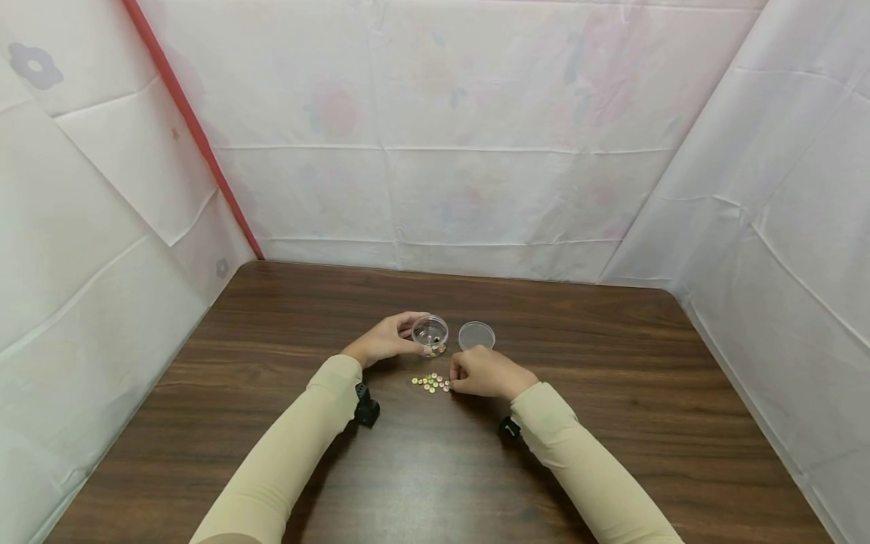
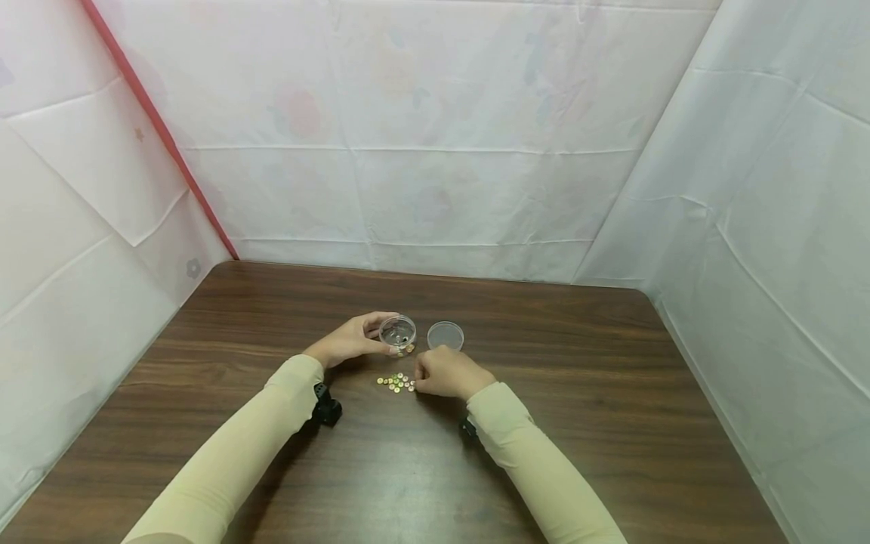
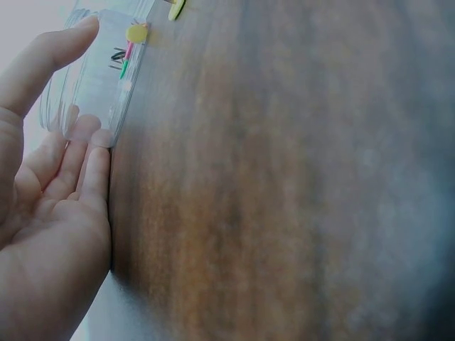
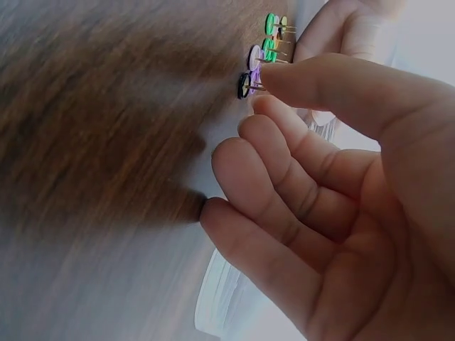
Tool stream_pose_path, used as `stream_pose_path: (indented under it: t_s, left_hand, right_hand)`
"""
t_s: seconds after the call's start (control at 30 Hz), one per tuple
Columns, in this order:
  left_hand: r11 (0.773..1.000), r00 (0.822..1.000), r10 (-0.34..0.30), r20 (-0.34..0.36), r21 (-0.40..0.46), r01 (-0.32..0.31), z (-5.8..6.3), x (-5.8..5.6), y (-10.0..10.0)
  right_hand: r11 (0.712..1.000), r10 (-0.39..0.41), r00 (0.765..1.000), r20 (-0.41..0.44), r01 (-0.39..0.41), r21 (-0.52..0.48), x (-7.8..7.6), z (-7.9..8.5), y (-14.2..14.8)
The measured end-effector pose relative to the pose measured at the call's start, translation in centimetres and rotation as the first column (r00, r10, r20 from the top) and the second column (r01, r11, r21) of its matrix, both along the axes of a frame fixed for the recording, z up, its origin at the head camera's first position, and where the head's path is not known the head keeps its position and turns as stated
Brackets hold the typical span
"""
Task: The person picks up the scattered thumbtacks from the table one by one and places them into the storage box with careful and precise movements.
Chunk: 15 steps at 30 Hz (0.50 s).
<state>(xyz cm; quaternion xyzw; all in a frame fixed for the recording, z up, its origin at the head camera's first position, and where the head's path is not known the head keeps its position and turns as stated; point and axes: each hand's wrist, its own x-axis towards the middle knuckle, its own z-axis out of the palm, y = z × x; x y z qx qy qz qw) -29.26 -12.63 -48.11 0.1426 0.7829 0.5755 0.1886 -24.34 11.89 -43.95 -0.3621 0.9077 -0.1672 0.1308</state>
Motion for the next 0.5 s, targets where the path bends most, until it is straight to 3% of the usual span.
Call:
stream_pose_path:
  t_s: [0.5]
  left_hand:
    - [1.000,1.000,0.013,0.013,0.006,-0.013,0.02,-0.01,0.07]
  right_hand:
    - [1.000,0.002,1.000,0.004,-0.002,-0.004,-0.23,0.21,0.14]
